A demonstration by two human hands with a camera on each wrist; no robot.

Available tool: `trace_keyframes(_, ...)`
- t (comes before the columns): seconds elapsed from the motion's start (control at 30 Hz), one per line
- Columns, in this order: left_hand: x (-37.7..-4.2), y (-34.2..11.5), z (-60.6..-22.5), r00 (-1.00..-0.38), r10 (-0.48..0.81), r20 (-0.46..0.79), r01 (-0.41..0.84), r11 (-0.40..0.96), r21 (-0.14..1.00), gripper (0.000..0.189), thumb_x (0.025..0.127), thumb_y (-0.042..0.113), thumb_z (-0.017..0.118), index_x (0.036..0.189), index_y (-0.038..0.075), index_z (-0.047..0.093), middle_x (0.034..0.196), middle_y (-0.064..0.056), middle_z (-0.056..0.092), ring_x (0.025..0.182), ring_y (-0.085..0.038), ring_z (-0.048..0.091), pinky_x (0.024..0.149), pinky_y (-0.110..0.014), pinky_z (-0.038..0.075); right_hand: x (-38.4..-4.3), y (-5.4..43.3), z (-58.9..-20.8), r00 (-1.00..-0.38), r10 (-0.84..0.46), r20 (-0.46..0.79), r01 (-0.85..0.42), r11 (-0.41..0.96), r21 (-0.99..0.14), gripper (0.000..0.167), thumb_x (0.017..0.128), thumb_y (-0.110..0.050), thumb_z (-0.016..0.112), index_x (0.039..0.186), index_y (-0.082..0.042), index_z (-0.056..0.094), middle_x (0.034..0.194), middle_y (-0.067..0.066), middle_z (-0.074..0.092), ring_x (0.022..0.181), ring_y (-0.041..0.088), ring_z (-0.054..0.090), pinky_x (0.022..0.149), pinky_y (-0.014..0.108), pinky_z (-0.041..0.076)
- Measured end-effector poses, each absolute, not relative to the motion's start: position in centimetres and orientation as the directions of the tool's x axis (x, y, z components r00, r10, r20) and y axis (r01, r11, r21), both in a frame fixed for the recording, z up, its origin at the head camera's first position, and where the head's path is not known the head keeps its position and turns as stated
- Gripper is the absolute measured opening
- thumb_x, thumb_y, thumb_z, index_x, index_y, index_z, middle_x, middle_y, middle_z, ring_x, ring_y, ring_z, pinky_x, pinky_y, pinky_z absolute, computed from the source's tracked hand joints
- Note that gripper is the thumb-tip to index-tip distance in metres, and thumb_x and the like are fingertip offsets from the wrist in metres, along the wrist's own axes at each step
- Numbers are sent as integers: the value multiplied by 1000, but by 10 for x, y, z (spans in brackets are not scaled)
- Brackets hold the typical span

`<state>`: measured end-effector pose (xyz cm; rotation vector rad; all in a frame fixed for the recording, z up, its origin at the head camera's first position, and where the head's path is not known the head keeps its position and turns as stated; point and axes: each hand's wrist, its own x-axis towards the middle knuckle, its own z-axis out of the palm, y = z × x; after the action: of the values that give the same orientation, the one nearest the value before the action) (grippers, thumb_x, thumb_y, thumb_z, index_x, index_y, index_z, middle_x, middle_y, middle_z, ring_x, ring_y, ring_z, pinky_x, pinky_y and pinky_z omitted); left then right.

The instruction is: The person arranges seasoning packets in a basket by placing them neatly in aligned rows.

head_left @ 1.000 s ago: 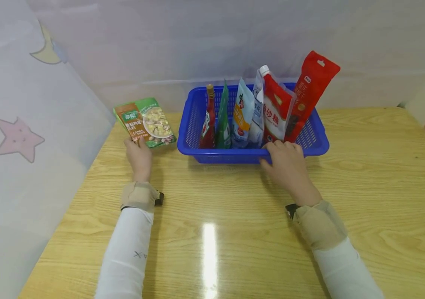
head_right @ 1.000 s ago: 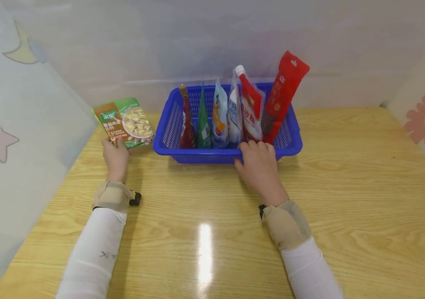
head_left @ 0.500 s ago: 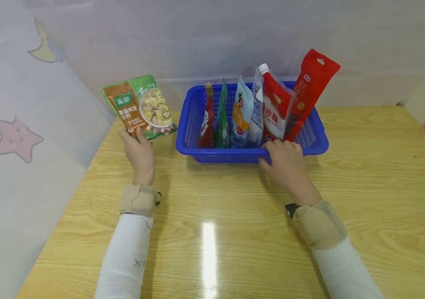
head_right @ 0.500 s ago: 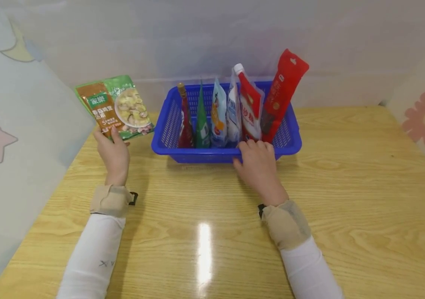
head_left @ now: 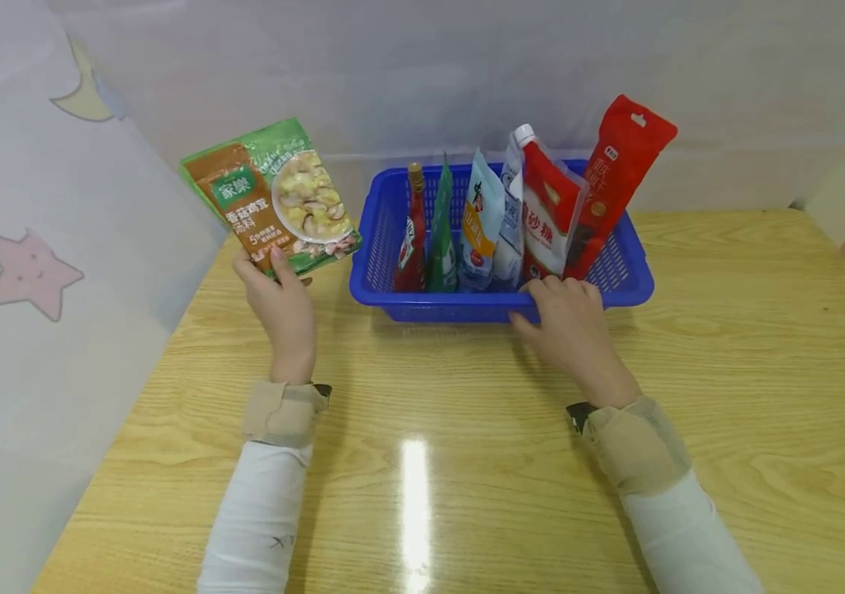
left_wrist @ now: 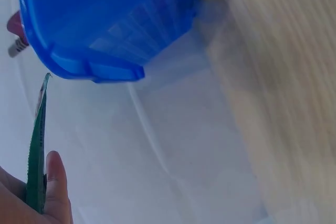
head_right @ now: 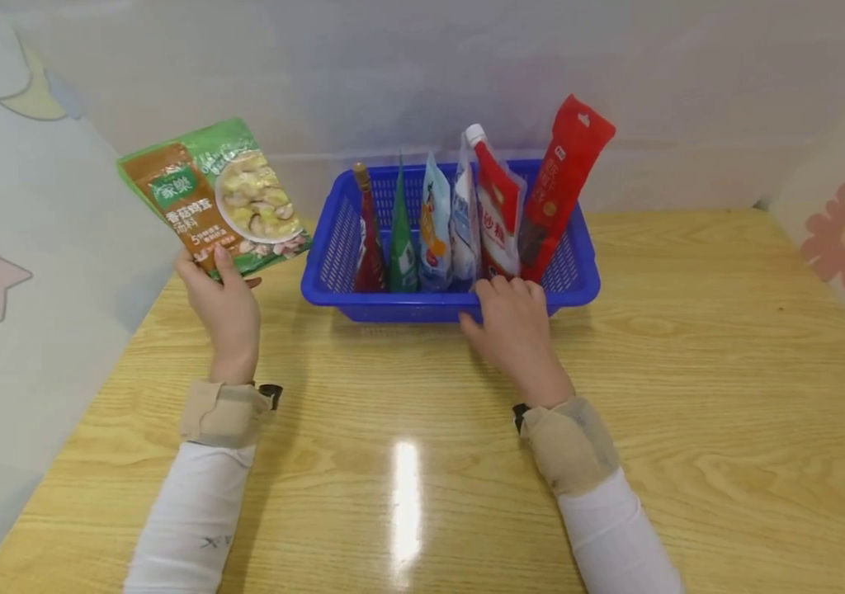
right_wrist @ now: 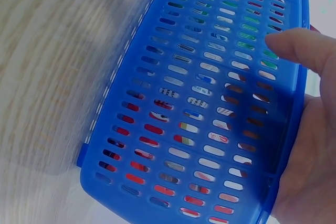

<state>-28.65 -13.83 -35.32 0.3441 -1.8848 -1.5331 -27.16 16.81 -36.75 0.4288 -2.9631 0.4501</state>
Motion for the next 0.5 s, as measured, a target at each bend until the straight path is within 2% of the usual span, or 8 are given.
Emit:
trace_keyframes(0.23,-283,-118,-353,-774,-520,362,242,286,927,41,103,27,37,133,-1,33,114,-17,57,78,-10,56,67,-21,53,-271,169,-369,-952,-259,165,-297,914,-278,35,89,-29,62,111,-1,62,108,20,64,98,37,52,96,53,34)
trace_keyframes(0.5,-272,-88,-355,-827,-416,377,258,314,913,41,103,25,38,131,-4,34,110,-20,56,80,-15,54,65,-21,47,-272,169,-367,-955,-258,143,-290,913,-288,38,90,-30,61,113,0,61,110,20,63,100,37,51,98,54,33)
